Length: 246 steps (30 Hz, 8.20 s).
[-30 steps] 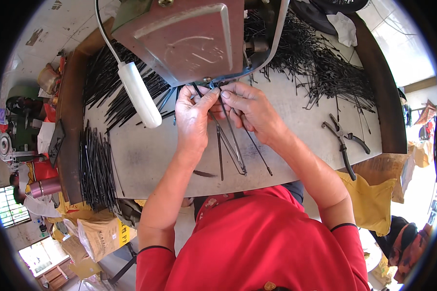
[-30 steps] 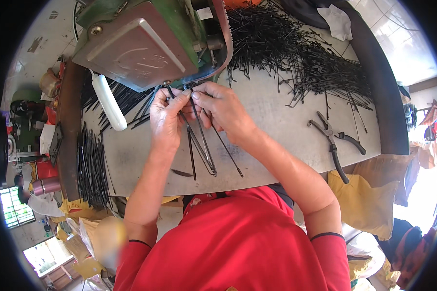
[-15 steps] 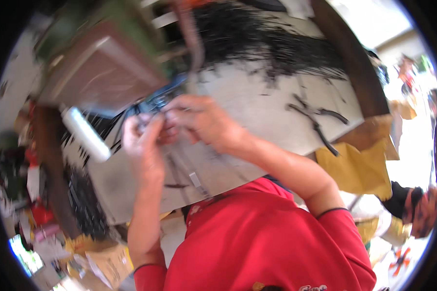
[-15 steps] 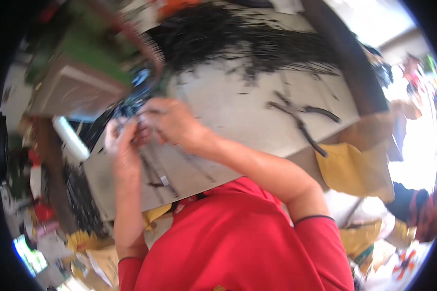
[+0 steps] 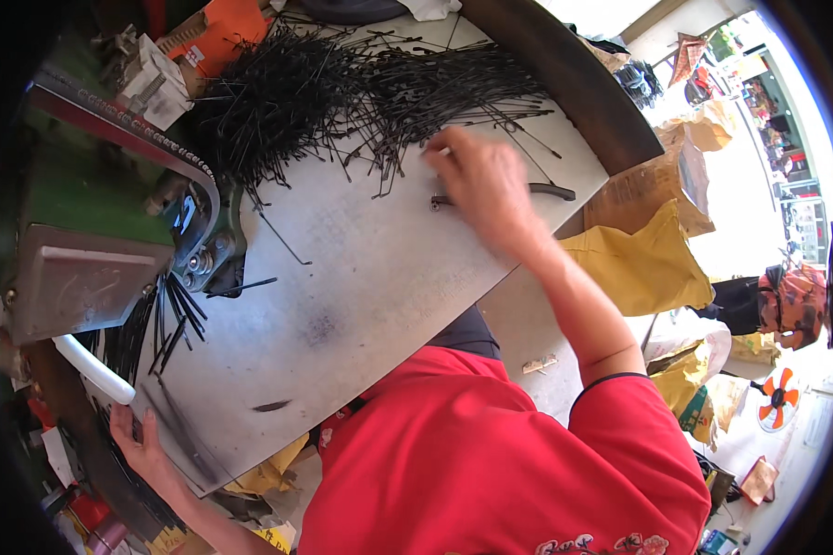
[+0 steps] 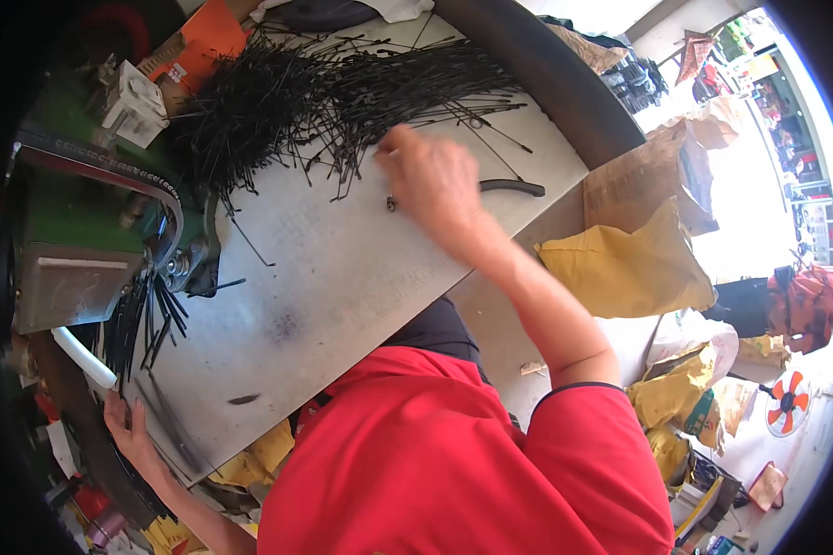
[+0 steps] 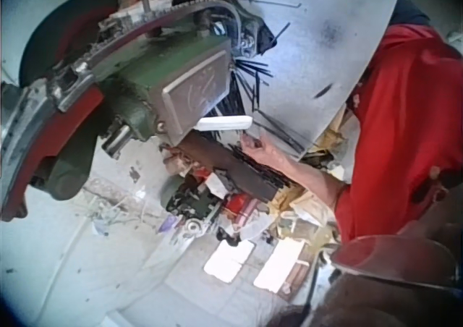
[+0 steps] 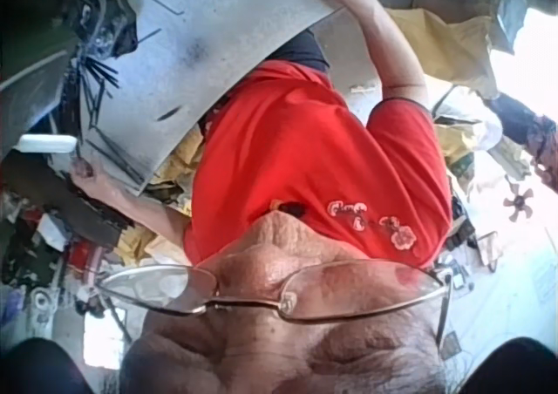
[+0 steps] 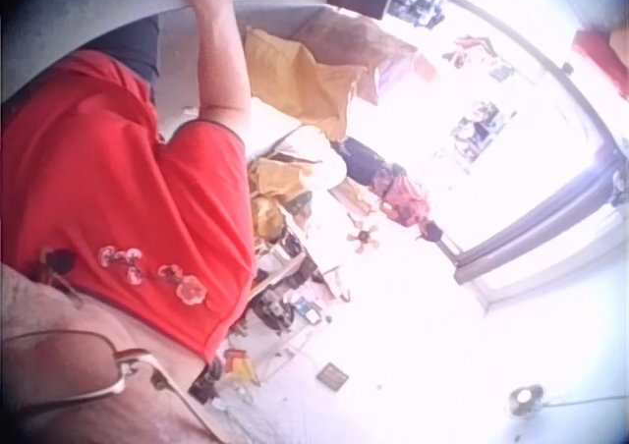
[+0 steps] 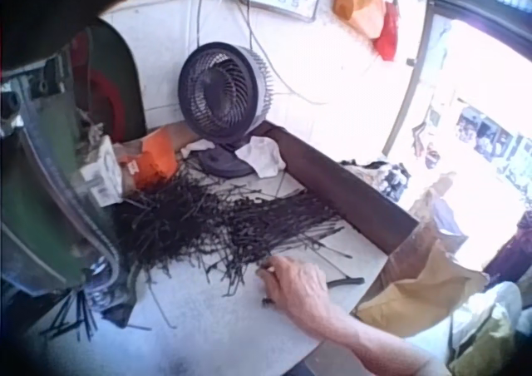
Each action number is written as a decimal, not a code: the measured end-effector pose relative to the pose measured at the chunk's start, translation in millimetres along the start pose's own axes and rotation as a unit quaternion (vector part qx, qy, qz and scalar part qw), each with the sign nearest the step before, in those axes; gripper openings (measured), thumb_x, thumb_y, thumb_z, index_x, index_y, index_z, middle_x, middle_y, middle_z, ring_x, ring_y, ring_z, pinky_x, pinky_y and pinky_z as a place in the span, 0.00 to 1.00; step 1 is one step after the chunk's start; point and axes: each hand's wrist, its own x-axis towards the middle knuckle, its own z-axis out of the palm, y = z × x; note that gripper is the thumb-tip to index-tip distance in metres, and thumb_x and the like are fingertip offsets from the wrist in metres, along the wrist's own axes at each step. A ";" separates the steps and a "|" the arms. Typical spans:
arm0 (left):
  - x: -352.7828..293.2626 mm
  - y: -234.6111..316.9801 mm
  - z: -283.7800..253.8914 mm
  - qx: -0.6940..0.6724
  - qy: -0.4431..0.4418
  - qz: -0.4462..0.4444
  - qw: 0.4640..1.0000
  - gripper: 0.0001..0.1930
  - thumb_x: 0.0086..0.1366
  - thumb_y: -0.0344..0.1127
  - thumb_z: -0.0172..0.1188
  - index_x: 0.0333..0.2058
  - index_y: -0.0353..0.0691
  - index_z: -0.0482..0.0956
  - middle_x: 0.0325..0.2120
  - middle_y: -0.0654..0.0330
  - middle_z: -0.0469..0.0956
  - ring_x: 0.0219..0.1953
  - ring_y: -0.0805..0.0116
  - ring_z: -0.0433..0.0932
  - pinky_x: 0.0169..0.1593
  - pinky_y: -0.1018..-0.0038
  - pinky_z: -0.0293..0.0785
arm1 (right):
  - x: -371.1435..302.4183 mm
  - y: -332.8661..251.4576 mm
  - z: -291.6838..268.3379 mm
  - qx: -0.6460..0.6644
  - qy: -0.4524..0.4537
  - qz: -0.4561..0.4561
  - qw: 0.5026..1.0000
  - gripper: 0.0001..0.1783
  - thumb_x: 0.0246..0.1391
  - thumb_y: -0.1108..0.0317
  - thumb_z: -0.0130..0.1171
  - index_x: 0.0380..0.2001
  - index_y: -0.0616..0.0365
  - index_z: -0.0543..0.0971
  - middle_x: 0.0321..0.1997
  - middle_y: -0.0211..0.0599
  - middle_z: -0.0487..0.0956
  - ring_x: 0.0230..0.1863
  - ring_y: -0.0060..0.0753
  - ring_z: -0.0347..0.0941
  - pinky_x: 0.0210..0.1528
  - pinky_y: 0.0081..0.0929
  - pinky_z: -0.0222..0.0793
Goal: The person repeatedly feeds thin black metal rods into a stationary bending machine, bends them, and removes the finished pieces. They occasionally use pliers to adjust or trim the rods. The bent rods are placed on the workbench as the process continues.
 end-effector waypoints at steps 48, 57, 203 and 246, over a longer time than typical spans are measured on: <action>-27.2 26.2 98.6 0.196 -0.081 0.262 0.941 0.13 0.56 0.28 0.59 0.41 0.39 0.78 0.46 0.55 0.75 0.47 0.54 0.73 0.51 0.67 0.69 | -19.6 -34.8 -0.7 0.216 -0.091 -0.013 0.972 0.03 0.44 0.78 0.53 0.26 0.64 0.73 0.22 0.33 0.77 0.21 0.18 0.73 0.25 0.20 0.69; -26.8 52.3 122.3 0.100 -0.067 0.321 0.939 0.11 0.53 0.23 0.59 0.36 0.39 0.80 0.33 0.59 0.76 0.36 0.59 0.75 0.38 0.68 0.73 | -30.0 -77.4 44.8 0.363 -0.247 0.054 0.897 0.15 0.54 0.69 0.54 0.45 0.61 0.77 0.24 0.33 0.74 0.22 0.20 0.74 0.26 0.17 0.71; -51.0 78.4 140.7 -0.472 -0.279 -0.169 0.819 0.10 0.60 0.28 0.58 0.40 0.35 0.73 0.36 0.61 0.75 0.39 0.75 0.74 0.45 0.79 0.73 | -69.5 -130.8 89.9 0.777 -0.220 0.214 0.549 0.06 0.53 0.75 0.60 0.36 0.63 0.77 0.35 0.37 0.77 0.33 0.25 0.76 0.37 0.18 0.71; 1.4 78.4 156.9 -0.504 -0.144 -0.167 0.835 0.12 0.62 0.25 0.57 0.44 0.31 0.73 0.33 0.61 0.76 0.30 0.77 0.72 0.36 0.82 0.70 | -19.3 -169.2 87.8 0.561 -0.307 0.069 0.765 0.13 0.54 0.68 0.50 0.38 0.67 0.71 0.20 0.37 0.75 0.11 0.21 0.67 0.13 0.17 0.60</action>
